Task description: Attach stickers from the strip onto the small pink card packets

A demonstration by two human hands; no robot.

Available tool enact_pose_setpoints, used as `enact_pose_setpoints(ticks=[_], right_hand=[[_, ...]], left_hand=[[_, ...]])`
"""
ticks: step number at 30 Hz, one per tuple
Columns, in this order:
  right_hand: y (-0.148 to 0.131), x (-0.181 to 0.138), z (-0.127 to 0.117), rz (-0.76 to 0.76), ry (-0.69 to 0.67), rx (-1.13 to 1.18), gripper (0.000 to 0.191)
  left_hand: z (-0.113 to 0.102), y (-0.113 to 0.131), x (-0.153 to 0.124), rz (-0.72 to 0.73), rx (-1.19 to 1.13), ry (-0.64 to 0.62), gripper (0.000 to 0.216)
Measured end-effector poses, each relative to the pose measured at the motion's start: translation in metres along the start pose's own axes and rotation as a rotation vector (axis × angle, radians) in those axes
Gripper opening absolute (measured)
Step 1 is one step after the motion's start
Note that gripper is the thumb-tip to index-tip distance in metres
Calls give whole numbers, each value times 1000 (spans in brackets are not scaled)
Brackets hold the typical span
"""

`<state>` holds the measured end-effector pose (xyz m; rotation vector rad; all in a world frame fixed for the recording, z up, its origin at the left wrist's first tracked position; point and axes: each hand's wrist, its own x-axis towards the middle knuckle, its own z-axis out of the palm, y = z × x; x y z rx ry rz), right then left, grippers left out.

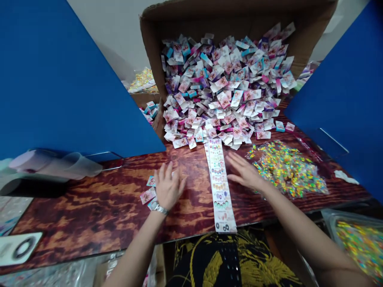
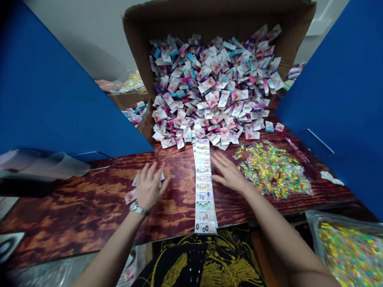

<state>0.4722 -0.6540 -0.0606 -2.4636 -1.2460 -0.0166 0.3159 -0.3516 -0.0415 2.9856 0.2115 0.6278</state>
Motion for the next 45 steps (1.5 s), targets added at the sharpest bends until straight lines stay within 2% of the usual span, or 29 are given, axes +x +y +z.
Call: enact_pose_setpoints(ticks=[3,6,8,10,12,13,14,16,19,21,24,26,29,32,35,38,40,43,45], right_hand=[[-21,16,12,-96,-83,42,70],[-31,21,20,-83,-41,87,48],[-33,19,19,-81,15,128,29],[-39,14,12,-85,74,184,16],[-50,7,-2,-74,143,265,15],[-58,3,-11,-71,164,311,17],[-67,-1,-20,-83,164,354,18],[-87,-9,-37,-180,42,420,17],[-107,-16,-55,-267,-139,528,15],[-110,-16,-58,-178,-114,583,14],[-101,-7,-54,118,115,619,16],[-93,0,-48,279,248,624,20],[-88,9,-39,334,300,553,21],[-90,10,-34,295,357,402,17],[-95,4,-32,136,447,284,17],[-98,-6,-26,-158,364,135,27],[-98,-12,-19,-273,280,42,34],[-97,-16,-11,-301,235,57,35],[-97,-16,-9,-231,254,198,32]], left_hand=[[-1,33,10,43,-248,-20,35],[-10,59,13,-13,-609,-136,33],[-17,74,9,-125,-906,-347,32],[-22,87,3,-267,-1223,-676,40],[-24,96,-1,-465,-1521,-958,53],[-23,100,-1,-582,-1655,-1030,58],[-22,103,0,-695,-1778,-1037,60],[-18,105,6,-850,-1965,-874,52],[-11,105,17,-855,-2064,-565,33],[-9,104,20,-793,-2023,-468,30],[-10,104,16,-711,-1921,-519,25],[-15,104,12,-717,-1913,-568,28],[-23,106,8,-699,-1911,-602,36],[-24,108,9,-636,-1818,-638,40],[-18,109,11,-665,-1781,-554,32],[-12,108,13,-769,-1859,-488,27],[-11,105,15,-861,-1983,-495,26],[-13,102,17,-938,-2121,-524,27],[-14,101,18,-904,-2111,-529,24]])
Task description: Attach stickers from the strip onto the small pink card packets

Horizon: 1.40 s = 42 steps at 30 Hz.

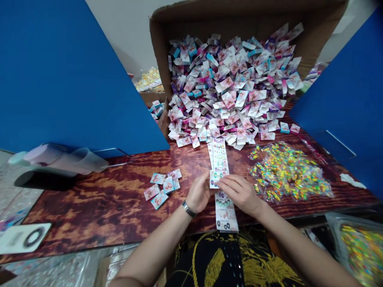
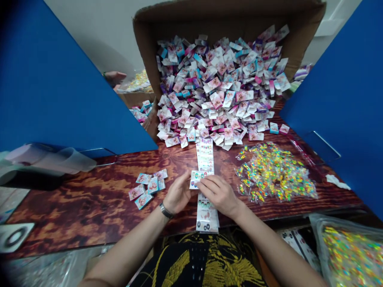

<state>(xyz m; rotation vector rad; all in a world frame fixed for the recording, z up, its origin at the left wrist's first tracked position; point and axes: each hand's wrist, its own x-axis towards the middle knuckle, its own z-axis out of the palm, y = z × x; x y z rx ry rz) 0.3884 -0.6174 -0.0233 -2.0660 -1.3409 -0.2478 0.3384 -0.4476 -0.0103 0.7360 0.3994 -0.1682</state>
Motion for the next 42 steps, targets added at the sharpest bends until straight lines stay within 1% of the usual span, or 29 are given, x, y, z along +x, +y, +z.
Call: enact_pose_setpoints(ticks=[2,4,6,7,8,9,10,12,13,14,15,16,18,19,21,26,29,31,34,36,38,41,42], right_hand=[[-1,2,2,170,55,151,26],[-1,3,7,376,99,300,20],[2,3,15,551,121,446,21],[5,2,18,608,122,502,24],[11,1,20,639,97,539,28],[18,0,21,639,44,544,30],[28,-1,19,616,-25,502,30],[56,-2,7,583,-144,258,27],[74,-3,-1,603,-143,51,27],[92,-3,-10,683,-101,-224,30],[110,-4,-18,739,-79,-330,33],[127,-5,-25,770,-74,-388,34],[154,-8,-33,796,-115,-463,33],[163,-10,-33,796,-144,-483,33],[172,-13,-30,784,-199,-515,35],[169,-21,-22,722,-284,-550,37],[163,-23,-21,631,-314,-564,37],[160,-24,-19,564,-329,-570,31],[157,-24,-17,528,-328,-560,21],[150,-21,-17,526,-316,-540,20],[136,-14,-18,521,-297,-516,23],[94,3,-17,445,-249,-395,23],[78,9,-15,370,-204,-249,21]], left_hand=[[0,0,0,44,55,-12,20],[1,-2,0,73,101,-24,20],[0,-5,0,93,202,-57,23],[-1,-7,1,107,283,-73,25],[-2,-9,2,124,376,-83,26],[-4,-11,3,146,468,-80,26],[-7,-13,4,170,549,-67,24],[-13,-16,7,221,659,-25,23],[-17,-17,8,245,688,-7,23],[-19,-18,10,263,699,5,24],[-22,-19,11,272,697,15,24],[-23,-20,12,275,684,24,25],[-23,-22,14,270,640,53,27],[-23,-23,15,269,616,70,27],[-21,-25,16,279,566,104,27],[-18,-24,19,292,436,166,30],[-17,-22,20,272,389,182,40],[-17,-23,20,264,369,175,43],[-17,-23,20,278,367,159,39],[-17,-23,20,298,382,160,35],[-17,-22,21,326,407,169,32],[-16,-22,23,360,460,177,29],[-16,-22,24,365,475,173,28]])
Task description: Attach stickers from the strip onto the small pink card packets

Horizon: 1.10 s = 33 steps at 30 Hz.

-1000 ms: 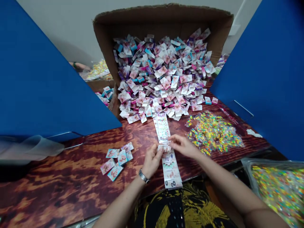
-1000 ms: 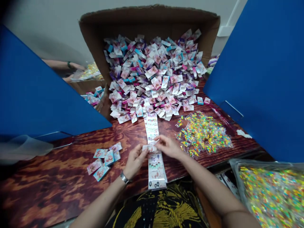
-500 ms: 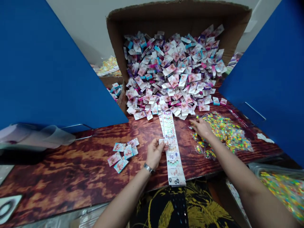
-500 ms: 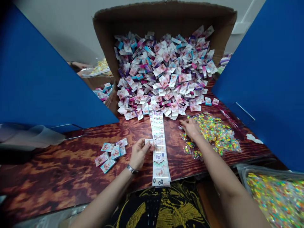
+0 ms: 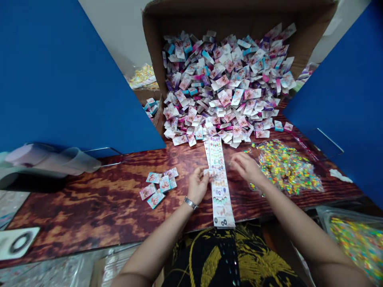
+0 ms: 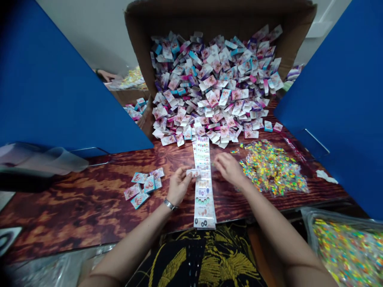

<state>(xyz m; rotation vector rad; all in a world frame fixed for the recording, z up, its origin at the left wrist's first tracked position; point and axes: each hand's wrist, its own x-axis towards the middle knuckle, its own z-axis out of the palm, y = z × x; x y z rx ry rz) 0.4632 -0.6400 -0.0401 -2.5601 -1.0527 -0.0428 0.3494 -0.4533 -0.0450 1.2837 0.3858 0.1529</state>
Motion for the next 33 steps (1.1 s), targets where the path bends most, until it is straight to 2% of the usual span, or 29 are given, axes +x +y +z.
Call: enact_pose_setpoints(ticks=[1,3,6,8,10,12,15,17,20,23,25,26,27,29,31,33], right_hand=[[-17,0,-2,-76,18,111,19],[-47,1,-1,-157,30,163,17],[-68,2,7,-142,36,112,16],[-69,2,13,-130,22,141,13],[-66,1,18,-106,22,267,10],[-63,0,23,-32,27,488,11],[-61,-1,31,101,-37,842,23],[-61,0,36,156,-77,985,27],[-58,1,38,205,-46,1096,26],[-52,0,32,264,2,1132,26],[-48,-2,29,309,36,1117,27],[-47,-4,28,325,50,1104,27],[-47,-5,28,333,58,1096,26],[-48,-7,30,333,54,1092,25],[-50,-8,33,326,43,1099,25],[-51,-9,33,327,36,1117,24]], left_hand=[[1,-1,0,3,10,-11,28],[3,-3,0,-5,0,-40,29],[2,-4,-1,-53,-77,-84,32],[0,-4,-2,-70,-112,-108,34],[-3,-4,-3,-61,-109,-133,36],[-5,-4,-3,-55,-107,-146,35],[-6,-4,-2,-37,-90,-135,32],[-7,-5,-1,-1,-15,-133,30],[-14,0,13,98,197,-222,26],[-33,15,49,344,574,-253,29],[-50,28,84,514,929,-57,35],[-58,34,102,553,1124,36,39],[-66,39,119,563,1301,94,43],[-76,43,147,576,1569,62,45],[-81,42,162,576,1676,14,37],[-84,40,164,575,1663,14,28]])
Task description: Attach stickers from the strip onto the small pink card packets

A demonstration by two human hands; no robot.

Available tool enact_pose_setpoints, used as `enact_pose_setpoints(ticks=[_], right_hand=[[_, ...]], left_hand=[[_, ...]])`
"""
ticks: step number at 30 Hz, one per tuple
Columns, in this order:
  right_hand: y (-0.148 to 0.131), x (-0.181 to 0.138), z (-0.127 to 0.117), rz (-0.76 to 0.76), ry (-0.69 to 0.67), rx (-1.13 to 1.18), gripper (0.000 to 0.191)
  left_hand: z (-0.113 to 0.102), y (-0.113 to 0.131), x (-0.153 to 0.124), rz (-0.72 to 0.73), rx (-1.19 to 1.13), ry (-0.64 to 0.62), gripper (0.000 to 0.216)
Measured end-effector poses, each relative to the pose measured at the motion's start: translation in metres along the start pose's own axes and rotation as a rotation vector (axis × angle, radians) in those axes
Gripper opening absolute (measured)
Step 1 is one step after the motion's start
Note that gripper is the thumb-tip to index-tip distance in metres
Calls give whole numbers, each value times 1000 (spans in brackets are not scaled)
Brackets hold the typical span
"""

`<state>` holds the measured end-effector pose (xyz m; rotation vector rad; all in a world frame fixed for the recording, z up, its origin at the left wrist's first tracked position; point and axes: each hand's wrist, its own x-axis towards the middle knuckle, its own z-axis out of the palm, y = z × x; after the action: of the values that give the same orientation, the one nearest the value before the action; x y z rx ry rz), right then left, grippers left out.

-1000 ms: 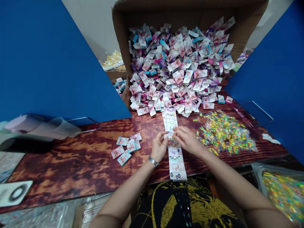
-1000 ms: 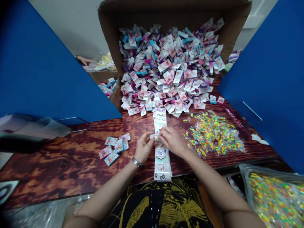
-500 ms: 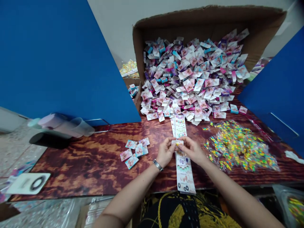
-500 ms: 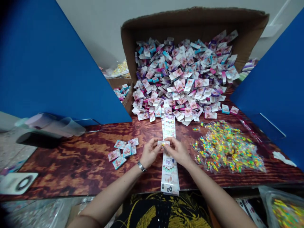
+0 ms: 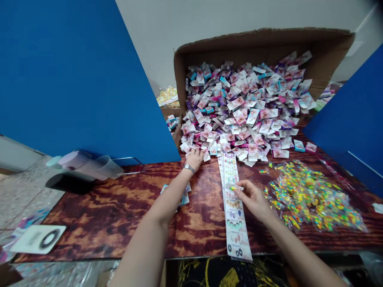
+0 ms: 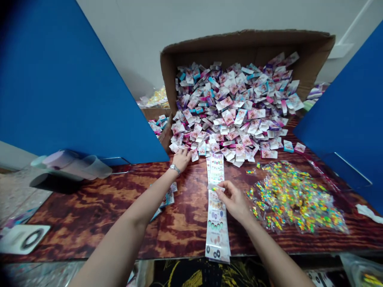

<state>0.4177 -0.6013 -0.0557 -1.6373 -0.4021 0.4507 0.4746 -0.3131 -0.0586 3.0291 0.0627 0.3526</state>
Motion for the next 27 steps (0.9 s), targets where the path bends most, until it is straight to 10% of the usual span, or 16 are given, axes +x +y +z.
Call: enact_pose_setpoints(ticks=[5,13,27], right_hand=[[-11,0,-2,34,21,127,24],[-35,12,16,118,72,282,29],[-52,10,3,218,-107,293,27]], left_hand=[[-13,9,-36,-56,-166,100,32],[-38,63,-115,-381,-1659,154,44],[-52,80,-122,-36,-1490,54,40]])
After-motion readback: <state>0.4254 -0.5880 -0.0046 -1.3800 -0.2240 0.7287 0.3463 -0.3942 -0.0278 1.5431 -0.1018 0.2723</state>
